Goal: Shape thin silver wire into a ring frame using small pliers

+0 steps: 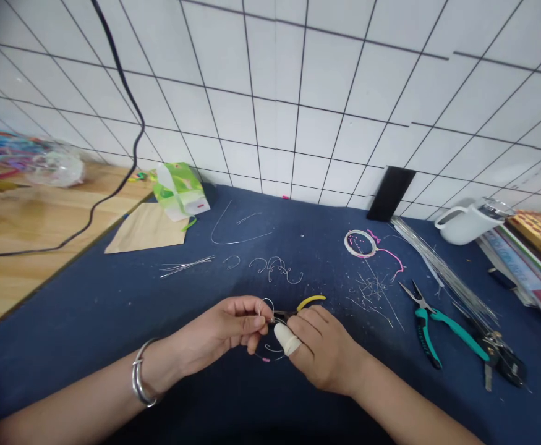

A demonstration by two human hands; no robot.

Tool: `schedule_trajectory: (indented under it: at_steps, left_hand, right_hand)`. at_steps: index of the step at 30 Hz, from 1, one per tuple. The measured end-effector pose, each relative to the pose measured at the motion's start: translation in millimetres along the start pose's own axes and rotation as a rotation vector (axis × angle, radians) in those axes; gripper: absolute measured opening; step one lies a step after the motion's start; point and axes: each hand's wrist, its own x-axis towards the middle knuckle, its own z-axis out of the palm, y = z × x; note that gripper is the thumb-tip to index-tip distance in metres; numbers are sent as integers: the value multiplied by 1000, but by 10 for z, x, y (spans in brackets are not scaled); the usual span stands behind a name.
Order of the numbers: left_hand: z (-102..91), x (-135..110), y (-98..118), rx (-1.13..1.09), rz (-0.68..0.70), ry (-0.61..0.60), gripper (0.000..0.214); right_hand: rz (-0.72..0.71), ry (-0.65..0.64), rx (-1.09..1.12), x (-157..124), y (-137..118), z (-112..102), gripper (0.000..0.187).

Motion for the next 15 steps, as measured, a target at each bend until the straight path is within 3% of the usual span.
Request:
schedule_trajectory:
  at_steps: [7,11,15]
  left_hand:
    - [-11,30,-20,8,-15,-32,12]
    - [-28,35,-20,12,-29,-27,12]
    - [-52,42,-36,-14,-47,-55,11]
  right_hand:
    - [241,172,287,44,-78,53,25]
    - [221,222,306,25,-48,53,34]
    - [168,160,263,14,-3,40,43]
